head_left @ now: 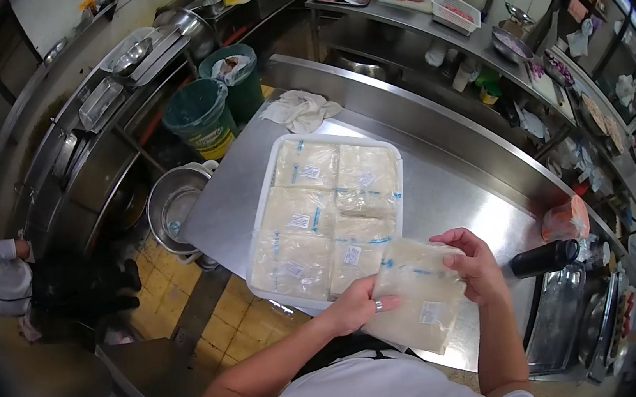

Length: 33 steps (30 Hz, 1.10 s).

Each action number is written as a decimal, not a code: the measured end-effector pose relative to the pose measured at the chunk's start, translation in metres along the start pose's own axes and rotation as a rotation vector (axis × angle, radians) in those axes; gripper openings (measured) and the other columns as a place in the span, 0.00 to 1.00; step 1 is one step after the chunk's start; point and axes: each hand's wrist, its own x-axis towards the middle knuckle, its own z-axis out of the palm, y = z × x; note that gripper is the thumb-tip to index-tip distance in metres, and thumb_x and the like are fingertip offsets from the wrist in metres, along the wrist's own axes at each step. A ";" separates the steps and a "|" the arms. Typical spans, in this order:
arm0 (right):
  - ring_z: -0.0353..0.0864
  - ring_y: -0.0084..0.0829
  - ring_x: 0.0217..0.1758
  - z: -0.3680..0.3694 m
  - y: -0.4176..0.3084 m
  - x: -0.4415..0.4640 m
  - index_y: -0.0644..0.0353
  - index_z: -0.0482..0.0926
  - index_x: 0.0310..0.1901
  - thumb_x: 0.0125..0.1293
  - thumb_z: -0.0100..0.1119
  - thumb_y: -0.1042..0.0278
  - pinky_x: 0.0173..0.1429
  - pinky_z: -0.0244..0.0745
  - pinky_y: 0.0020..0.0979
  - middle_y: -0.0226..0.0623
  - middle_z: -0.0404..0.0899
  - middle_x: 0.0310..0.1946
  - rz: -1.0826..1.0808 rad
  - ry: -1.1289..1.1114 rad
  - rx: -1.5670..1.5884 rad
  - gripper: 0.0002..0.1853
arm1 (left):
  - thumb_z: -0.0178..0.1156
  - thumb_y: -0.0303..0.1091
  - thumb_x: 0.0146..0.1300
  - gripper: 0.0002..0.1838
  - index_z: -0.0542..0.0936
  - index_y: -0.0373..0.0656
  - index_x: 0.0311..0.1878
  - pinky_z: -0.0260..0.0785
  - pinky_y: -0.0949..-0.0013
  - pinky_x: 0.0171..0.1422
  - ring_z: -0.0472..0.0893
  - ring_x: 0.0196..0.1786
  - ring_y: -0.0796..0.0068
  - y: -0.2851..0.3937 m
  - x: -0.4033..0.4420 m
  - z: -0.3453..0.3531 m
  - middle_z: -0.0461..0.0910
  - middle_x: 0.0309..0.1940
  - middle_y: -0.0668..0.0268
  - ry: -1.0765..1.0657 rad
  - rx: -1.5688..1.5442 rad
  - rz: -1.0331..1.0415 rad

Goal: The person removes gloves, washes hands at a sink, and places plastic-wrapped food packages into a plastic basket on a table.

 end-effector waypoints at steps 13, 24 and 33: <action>0.81 0.36 0.63 0.121 0.003 0.033 0.70 0.55 0.78 0.65 0.65 0.84 0.66 0.79 0.36 0.48 0.78 0.64 -0.219 -0.043 0.110 0.43 | 0.68 0.23 0.67 0.28 0.74 0.36 0.69 0.77 0.62 0.66 0.82 0.61 0.68 0.098 -0.044 -0.053 0.82 0.60 0.62 0.184 -0.001 0.290; 0.73 0.49 0.71 0.085 0.099 0.171 0.72 0.58 0.76 0.64 0.70 0.71 0.73 0.70 0.42 0.62 0.69 0.69 -0.229 0.318 -0.704 0.43 | 0.73 0.30 0.62 0.38 0.68 0.32 0.72 0.79 0.62 0.59 0.86 0.52 0.63 0.082 -0.004 -0.156 0.81 0.61 0.51 0.851 0.799 0.198; 0.55 0.59 0.81 0.130 0.104 0.175 0.64 0.63 0.76 0.72 0.61 0.54 0.83 0.53 0.52 0.58 0.57 0.78 -0.652 0.111 -1.302 0.37 | 0.73 0.36 0.60 0.28 0.79 0.40 0.63 0.77 0.56 0.54 0.84 0.48 0.56 0.080 0.006 -0.155 0.84 0.46 0.56 0.883 1.148 0.097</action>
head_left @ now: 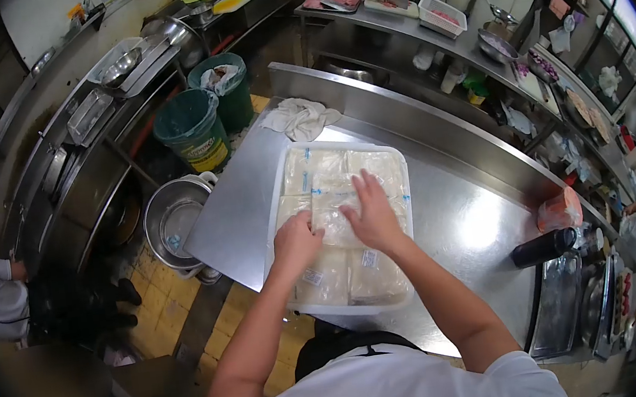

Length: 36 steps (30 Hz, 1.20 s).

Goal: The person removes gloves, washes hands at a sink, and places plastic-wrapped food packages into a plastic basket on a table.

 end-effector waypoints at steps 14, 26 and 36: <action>0.45 0.62 0.85 0.012 -0.004 -0.037 0.63 0.62 0.78 0.78 0.47 0.40 0.84 0.42 0.59 0.58 0.51 0.81 -0.168 -0.312 -0.256 0.38 | 0.71 0.44 0.63 0.23 0.81 0.40 0.56 0.75 0.51 0.58 0.84 0.53 0.50 -0.011 -0.001 0.008 0.85 0.48 0.52 -0.082 0.062 0.000; 0.67 0.61 0.75 -0.032 -0.030 -0.170 0.69 0.73 0.65 0.71 0.63 0.62 0.81 0.55 0.57 0.61 0.73 0.67 0.111 0.072 0.142 0.27 | 0.74 0.50 0.60 0.24 0.84 0.39 0.48 0.76 0.54 0.55 0.86 0.50 0.52 0.001 0.000 0.003 0.88 0.42 0.55 -0.054 0.139 -0.022; 0.82 0.56 0.58 -0.048 -0.064 -0.242 0.65 0.77 0.58 0.66 0.67 0.72 0.73 0.70 0.54 0.53 0.82 0.52 0.321 0.316 0.135 0.19 | 0.76 0.46 0.55 0.22 0.80 0.41 0.43 0.77 0.53 0.55 0.86 0.48 0.51 0.008 0.013 0.000 0.87 0.40 0.54 -0.168 0.095 0.030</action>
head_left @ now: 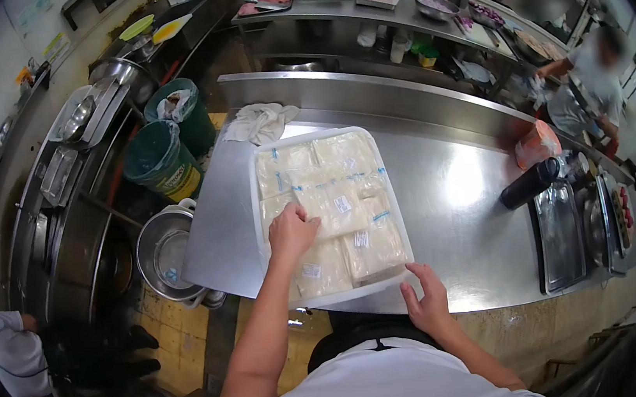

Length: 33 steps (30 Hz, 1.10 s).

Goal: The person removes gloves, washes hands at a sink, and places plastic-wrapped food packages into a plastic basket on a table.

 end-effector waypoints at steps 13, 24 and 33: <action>0.85 0.50 0.53 -0.011 0.004 -0.002 0.64 0.80 0.57 0.67 0.66 0.71 0.59 0.79 0.44 0.49 0.86 0.49 0.034 -0.012 0.067 0.18 | 0.79 0.44 0.53 0.33 0.78 0.39 0.58 0.76 0.55 0.62 0.84 0.55 0.50 -0.004 0.003 0.003 0.86 0.49 0.51 0.017 0.024 -0.008; 0.87 0.46 0.50 -0.048 0.049 -0.014 0.66 0.78 0.59 0.67 0.65 0.73 0.57 0.80 0.42 0.49 0.86 0.48 0.084 0.040 0.144 0.20 | 0.55 0.54 0.74 0.39 0.60 0.42 0.81 0.39 0.37 0.85 0.48 0.85 0.46 0.007 -0.042 0.046 0.52 0.83 0.52 0.081 0.504 0.429; 0.89 0.42 0.45 -0.096 0.081 -0.035 0.68 0.79 0.59 0.68 0.64 0.73 0.54 0.81 0.39 0.49 0.87 0.43 0.200 0.078 0.181 0.18 | 0.65 0.43 0.68 0.28 0.77 0.41 0.67 0.52 0.41 0.81 0.64 0.77 0.45 0.031 -0.084 0.055 0.72 0.72 0.50 0.206 0.297 0.509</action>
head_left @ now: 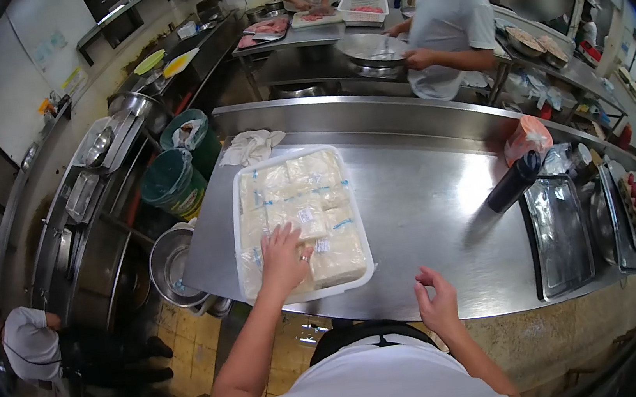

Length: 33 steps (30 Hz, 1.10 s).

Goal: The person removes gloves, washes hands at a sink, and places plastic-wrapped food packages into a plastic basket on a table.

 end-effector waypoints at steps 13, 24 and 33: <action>0.90 0.43 0.43 -0.042 0.034 -0.028 0.68 0.79 0.57 0.69 0.63 0.73 0.52 0.83 0.39 0.50 0.88 0.40 0.068 -0.079 0.051 0.16 | 0.68 0.27 0.63 0.07 0.87 0.41 0.44 0.75 0.57 0.63 0.83 0.56 0.56 0.147 -0.097 0.051 0.88 0.47 0.61 -0.011 -0.557 0.258; 0.90 0.45 0.44 -0.032 0.039 -0.037 0.67 0.81 0.56 0.68 0.64 0.72 0.52 0.83 0.39 0.50 0.88 0.42 0.119 -0.097 0.010 0.16 | 0.66 0.26 0.63 0.08 0.86 0.40 0.45 0.76 0.56 0.57 0.83 0.51 0.52 0.128 -0.066 0.035 0.87 0.43 0.57 -0.016 -0.604 0.165; 0.87 0.46 0.46 0.015 0.014 -0.022 0.63 0.87 0.37 0.63 0.72 0.70 0.52 0.82 0.40 0.47 0.88 0.43 -0.011 0.013 -0.106 0.06 | 0.71 0.27 0.61 0.05 0.88 0.41 0.40 0.77 0.59 0.55 0.85 0.47 0.58 0.124 -0.045 0.034 0.88 0.41 0.60 -0.140 -0.759 0.418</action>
